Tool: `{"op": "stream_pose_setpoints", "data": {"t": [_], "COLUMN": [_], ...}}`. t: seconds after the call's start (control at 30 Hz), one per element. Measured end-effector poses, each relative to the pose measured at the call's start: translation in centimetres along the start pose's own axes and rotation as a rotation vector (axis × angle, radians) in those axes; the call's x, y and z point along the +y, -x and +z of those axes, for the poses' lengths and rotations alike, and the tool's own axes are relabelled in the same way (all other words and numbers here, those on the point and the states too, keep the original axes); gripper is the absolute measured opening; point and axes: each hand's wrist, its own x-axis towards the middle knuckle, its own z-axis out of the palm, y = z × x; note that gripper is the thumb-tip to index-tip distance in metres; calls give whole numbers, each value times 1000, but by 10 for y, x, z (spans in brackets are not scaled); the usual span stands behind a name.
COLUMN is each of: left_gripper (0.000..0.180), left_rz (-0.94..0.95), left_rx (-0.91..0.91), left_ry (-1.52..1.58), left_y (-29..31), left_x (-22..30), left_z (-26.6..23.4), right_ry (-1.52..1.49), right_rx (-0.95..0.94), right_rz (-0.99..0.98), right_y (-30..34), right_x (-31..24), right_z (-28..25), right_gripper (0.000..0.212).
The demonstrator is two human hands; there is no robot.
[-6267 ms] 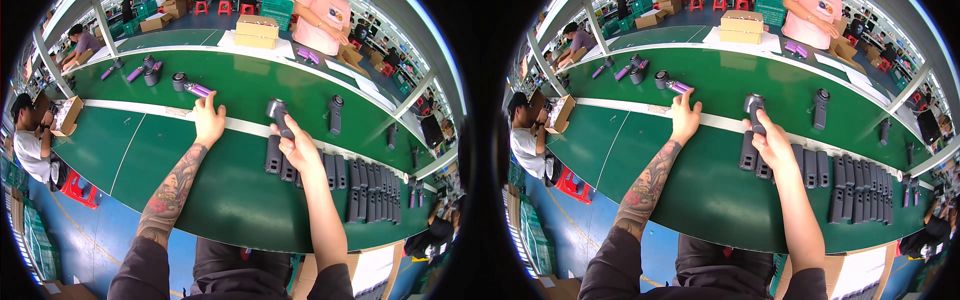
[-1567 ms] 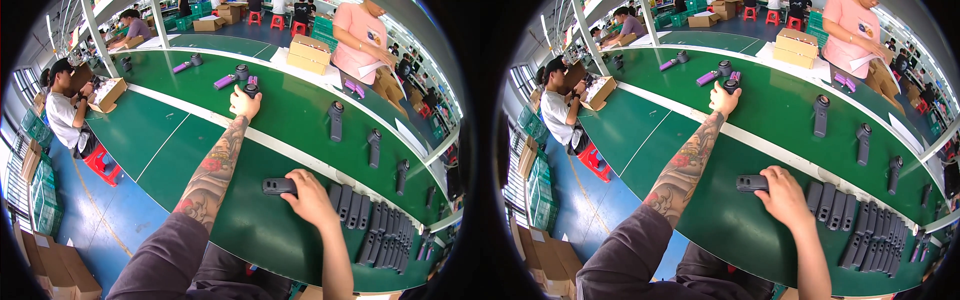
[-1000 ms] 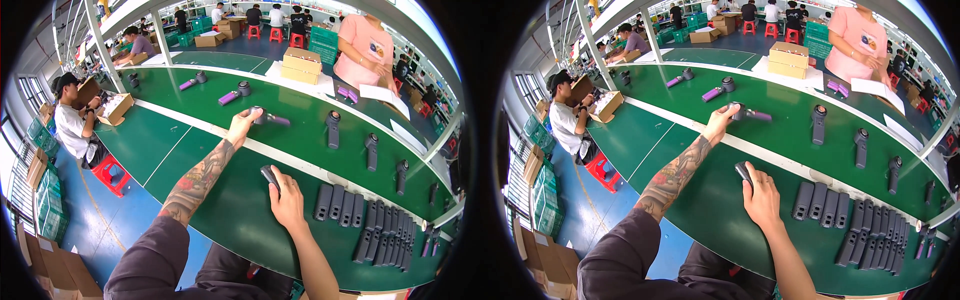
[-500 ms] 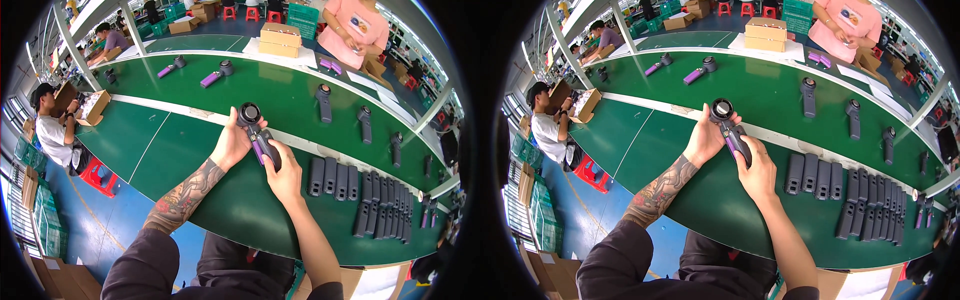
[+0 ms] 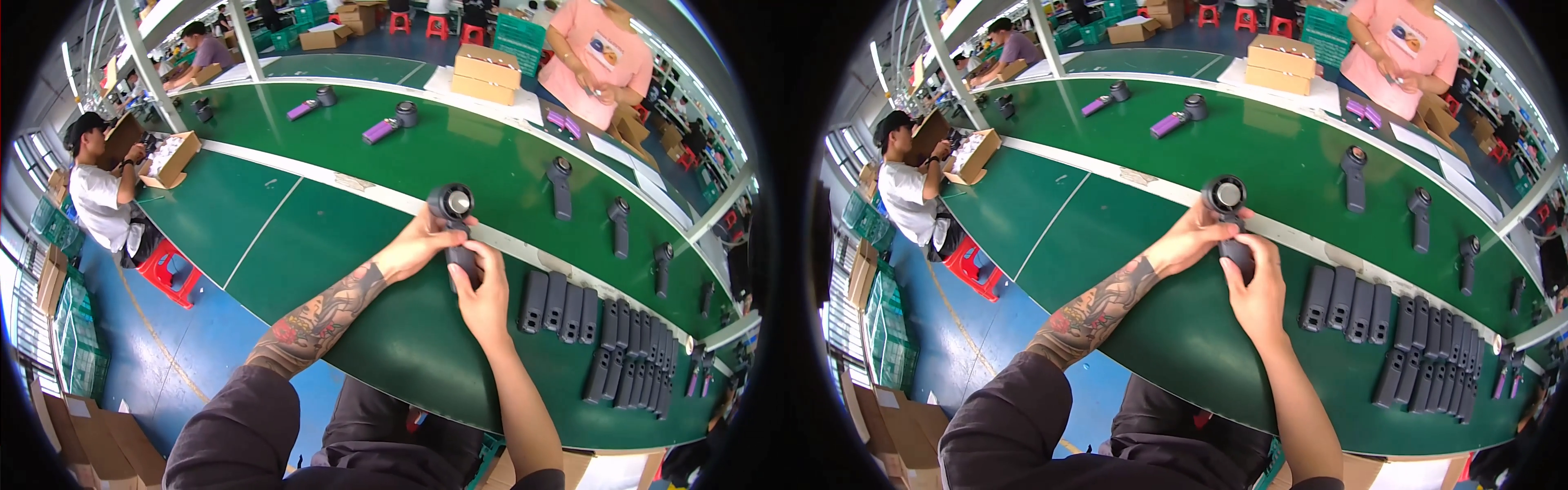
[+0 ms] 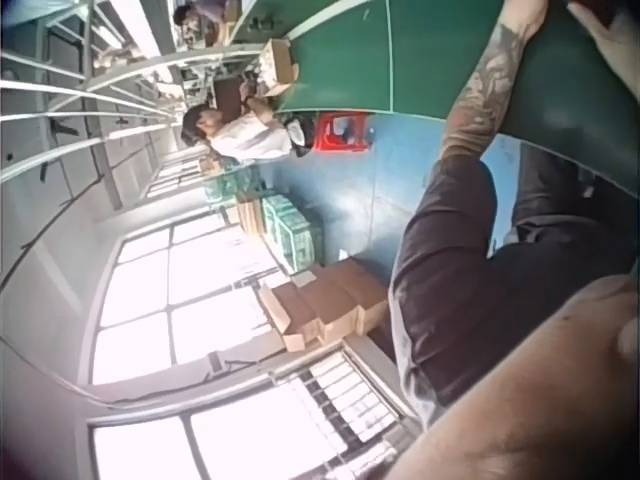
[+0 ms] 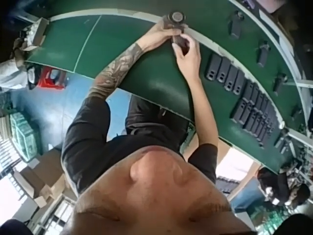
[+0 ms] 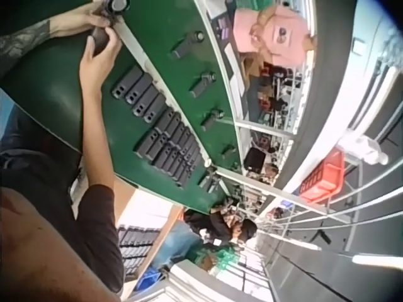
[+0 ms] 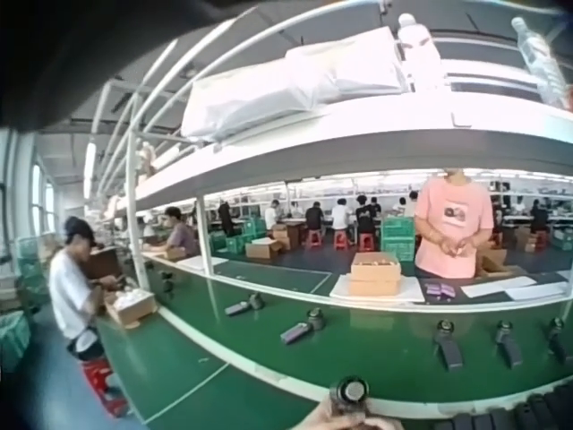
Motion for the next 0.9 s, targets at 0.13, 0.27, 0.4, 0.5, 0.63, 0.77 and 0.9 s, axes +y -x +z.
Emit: {"op": "stream_pose_setpoints", "data": {"t": [0.13,0.27,0.4,0.5,0.63,0.77,0.9], "left_gripper": [55,53,51,50,41,41,37], "left_rz": [2,22,-30,-83,51,106,172], "left_rx": [-109,-98,-110,-124,42,84,108], "left_ry": [-87,-163,-214,-247,-468,-375,-416], "left_y": [-1,5,8,9,14,12,7], "left_x": [12,9,-2,-9,-19,-22,-24], "left_z": [16,17,23,29,39,45,46], "right_ry": [-529,-434,-491,-582,-435,-384,-313], "right_rx": [-242,-204,-193,-198,-127,-68,-9], "right_rz": [590,510,509,528,432,463,419], "right_y": [-2,0,2,-1,-5,-5,-3], "right_x": [2,0,10,12,-2,-8,-3], "right_z": [-19,-19,-22,-19,-15,-7,0], "right_gripper": [61,56,58,63,59,56,51]}}
